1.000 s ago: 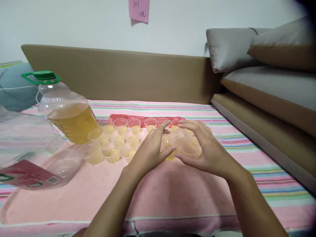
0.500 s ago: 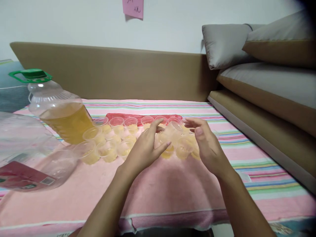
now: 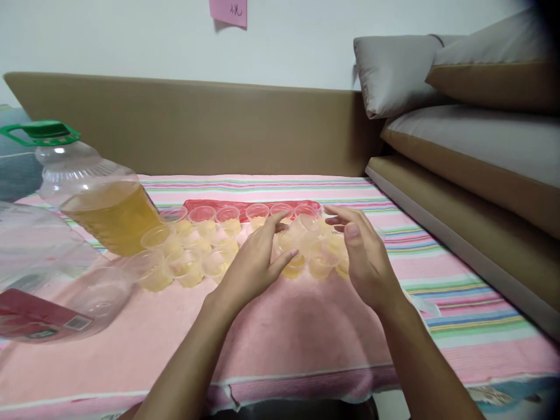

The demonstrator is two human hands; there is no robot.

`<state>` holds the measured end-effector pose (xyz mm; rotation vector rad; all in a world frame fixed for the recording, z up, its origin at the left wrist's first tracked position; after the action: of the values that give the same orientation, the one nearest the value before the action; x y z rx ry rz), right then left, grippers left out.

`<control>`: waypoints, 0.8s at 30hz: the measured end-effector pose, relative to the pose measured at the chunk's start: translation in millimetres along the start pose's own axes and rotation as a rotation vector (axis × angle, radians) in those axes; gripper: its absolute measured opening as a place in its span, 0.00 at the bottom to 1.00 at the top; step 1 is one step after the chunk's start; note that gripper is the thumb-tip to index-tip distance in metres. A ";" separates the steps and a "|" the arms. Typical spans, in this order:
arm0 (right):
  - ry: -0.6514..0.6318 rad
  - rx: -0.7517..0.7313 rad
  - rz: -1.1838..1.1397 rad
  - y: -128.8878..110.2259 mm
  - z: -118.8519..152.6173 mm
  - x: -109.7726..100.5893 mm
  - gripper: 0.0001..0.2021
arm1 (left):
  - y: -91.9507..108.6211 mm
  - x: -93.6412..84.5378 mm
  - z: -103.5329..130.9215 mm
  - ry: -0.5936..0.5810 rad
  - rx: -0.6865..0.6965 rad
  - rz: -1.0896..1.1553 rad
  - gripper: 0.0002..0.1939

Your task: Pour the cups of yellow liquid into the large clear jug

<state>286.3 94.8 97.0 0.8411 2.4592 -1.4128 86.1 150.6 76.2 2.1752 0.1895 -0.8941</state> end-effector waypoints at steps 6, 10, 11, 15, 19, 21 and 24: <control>-0.006 0.020 -0.005 1.1 2.0 1.1 0.24 | -1.5 2.7 1.3 -0.007 0.007 -0.004 0.33; -0.062 0.022 0.030 3.4 1.0 7.2 0.19 | -1.0 2.6 1.4 -0.010 0.011 -0.010 0.33; -0.068 0.033 0.034 4.9 0.6 8.6 0.21 | -0.4 2.3 1.4 -0.013 0.013 -0.012 0.33; -0.048 0.089 -0.007 10.9 0.1 11.9 0.25 | 2.3 1.5 1.1 -0.021 0.024 -0.008 0.33; -0.020 0.106 -0.061 14.1 -0.1 14.1 0.21 | 1.8 2.9 1.1 -0.025 0.028 -0.005 0.34; 0.004 0.113 -0.092 16.0 -0.3 15.1 0.23 | 2.6 2.2 1.8 -0.020 0.045 0.001 0.34; 0.045 0.130 -0.130 20.3 -0.5 16.9 0.25 | 10.1 -7.4 3.3 0.050 0.109 -0.043 0.36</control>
<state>283.8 109.5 75.3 0.7583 2.5189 -1.6305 82.7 142.3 85.5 2.3039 0.2178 -0.8928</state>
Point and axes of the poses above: each hand's wrist, its own z-axis away from the middle knuckle, its own x-axis out of the palm, y = z × x, the point moved 5 cm from there along -z, towards the middle knuckle, and after that the axes turned 7 degrees about x, right-handed, at the moved point
